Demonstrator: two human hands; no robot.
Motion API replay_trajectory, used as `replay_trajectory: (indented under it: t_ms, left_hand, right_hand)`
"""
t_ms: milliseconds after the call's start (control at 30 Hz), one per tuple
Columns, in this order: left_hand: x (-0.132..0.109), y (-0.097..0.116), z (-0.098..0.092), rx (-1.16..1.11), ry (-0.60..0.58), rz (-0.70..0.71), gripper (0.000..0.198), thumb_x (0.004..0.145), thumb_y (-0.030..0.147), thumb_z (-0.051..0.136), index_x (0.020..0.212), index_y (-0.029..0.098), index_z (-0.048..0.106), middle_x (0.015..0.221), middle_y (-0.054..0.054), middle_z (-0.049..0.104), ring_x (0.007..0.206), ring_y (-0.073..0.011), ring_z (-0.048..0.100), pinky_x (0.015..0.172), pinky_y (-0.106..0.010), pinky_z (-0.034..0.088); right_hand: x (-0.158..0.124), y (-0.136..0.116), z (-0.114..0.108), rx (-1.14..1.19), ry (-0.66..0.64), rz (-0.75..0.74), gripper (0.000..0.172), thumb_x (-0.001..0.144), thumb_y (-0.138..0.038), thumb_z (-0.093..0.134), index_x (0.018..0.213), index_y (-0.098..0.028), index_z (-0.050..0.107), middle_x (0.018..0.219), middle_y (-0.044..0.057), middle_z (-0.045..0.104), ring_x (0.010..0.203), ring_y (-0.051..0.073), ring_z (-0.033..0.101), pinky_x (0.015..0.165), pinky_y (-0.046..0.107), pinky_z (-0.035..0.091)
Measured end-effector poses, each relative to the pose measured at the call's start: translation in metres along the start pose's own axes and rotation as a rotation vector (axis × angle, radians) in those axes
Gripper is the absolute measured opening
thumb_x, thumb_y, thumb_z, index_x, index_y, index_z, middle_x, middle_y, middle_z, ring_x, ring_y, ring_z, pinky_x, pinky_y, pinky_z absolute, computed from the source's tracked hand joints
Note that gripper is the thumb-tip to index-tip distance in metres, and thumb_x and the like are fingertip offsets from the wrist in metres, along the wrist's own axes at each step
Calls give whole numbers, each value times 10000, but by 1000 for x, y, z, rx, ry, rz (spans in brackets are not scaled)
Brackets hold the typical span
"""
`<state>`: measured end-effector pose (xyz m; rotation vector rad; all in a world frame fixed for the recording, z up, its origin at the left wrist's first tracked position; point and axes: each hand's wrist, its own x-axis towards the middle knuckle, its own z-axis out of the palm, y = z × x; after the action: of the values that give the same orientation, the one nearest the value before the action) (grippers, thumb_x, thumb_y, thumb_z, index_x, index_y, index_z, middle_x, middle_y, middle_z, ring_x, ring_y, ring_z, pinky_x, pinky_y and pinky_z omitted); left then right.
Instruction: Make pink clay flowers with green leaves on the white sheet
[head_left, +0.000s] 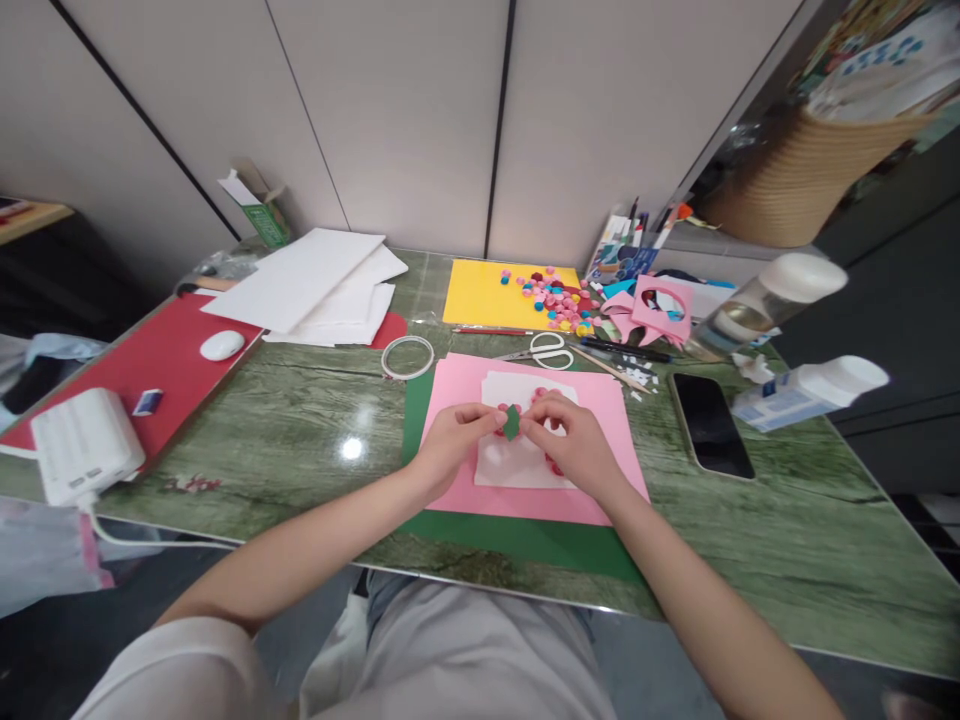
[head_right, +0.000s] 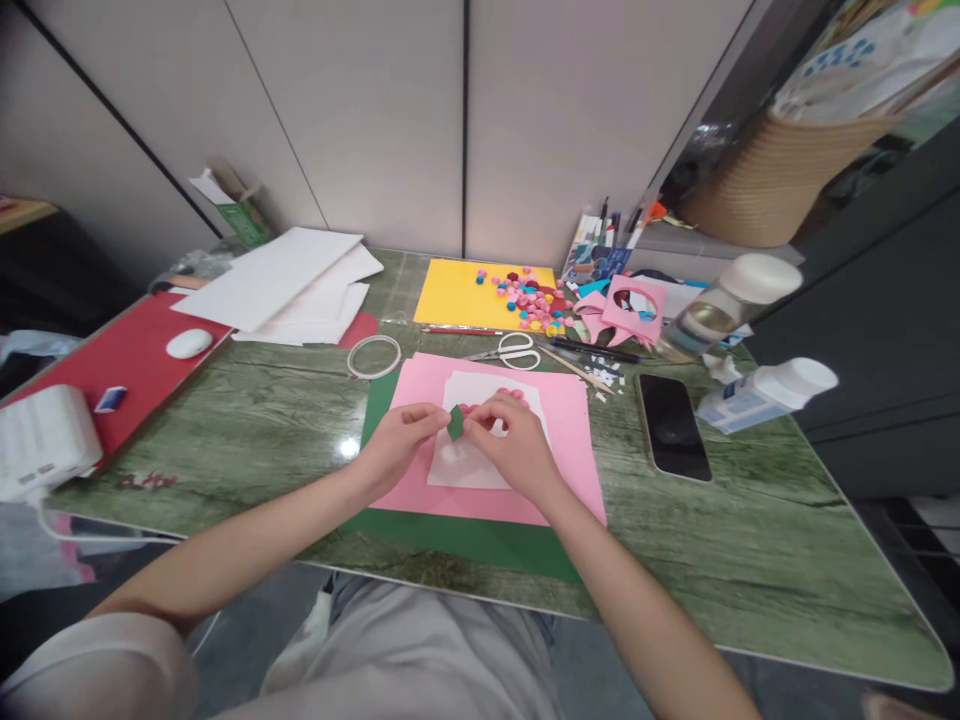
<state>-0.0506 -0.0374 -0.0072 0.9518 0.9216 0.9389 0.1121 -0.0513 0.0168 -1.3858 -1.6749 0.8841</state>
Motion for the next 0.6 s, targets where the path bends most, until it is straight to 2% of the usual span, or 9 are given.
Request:
replay_trajectory:
  t_ms: [200, 600]
  left_hand:
    - [1, -1, -1, 45, 10, 1, 220, 648, 355, 657, 663, 135, 649, 664, -25, 608, 668, -124, 508, 659, -255, 365]
    - [2, 1, -2, 90, 22, -25, 229, 624, 373, 670, 656, 146, 654, 643, -20, 615, 632, -122, 511, 638, -256, 367]
  right_hand:
    - [0, 1, 2, -4, -11, -10, 107, 707, -179, 564, 603, -194, 583, 668, -6, 560, 659, 126, 446, 654, 275, 347]
    - [3, 3, -12, -34, -26, -2, 114, 726, -279, 587, 652, -211, 643, 739, 14, 598, 697, 140, 499, 636, 280, 351]
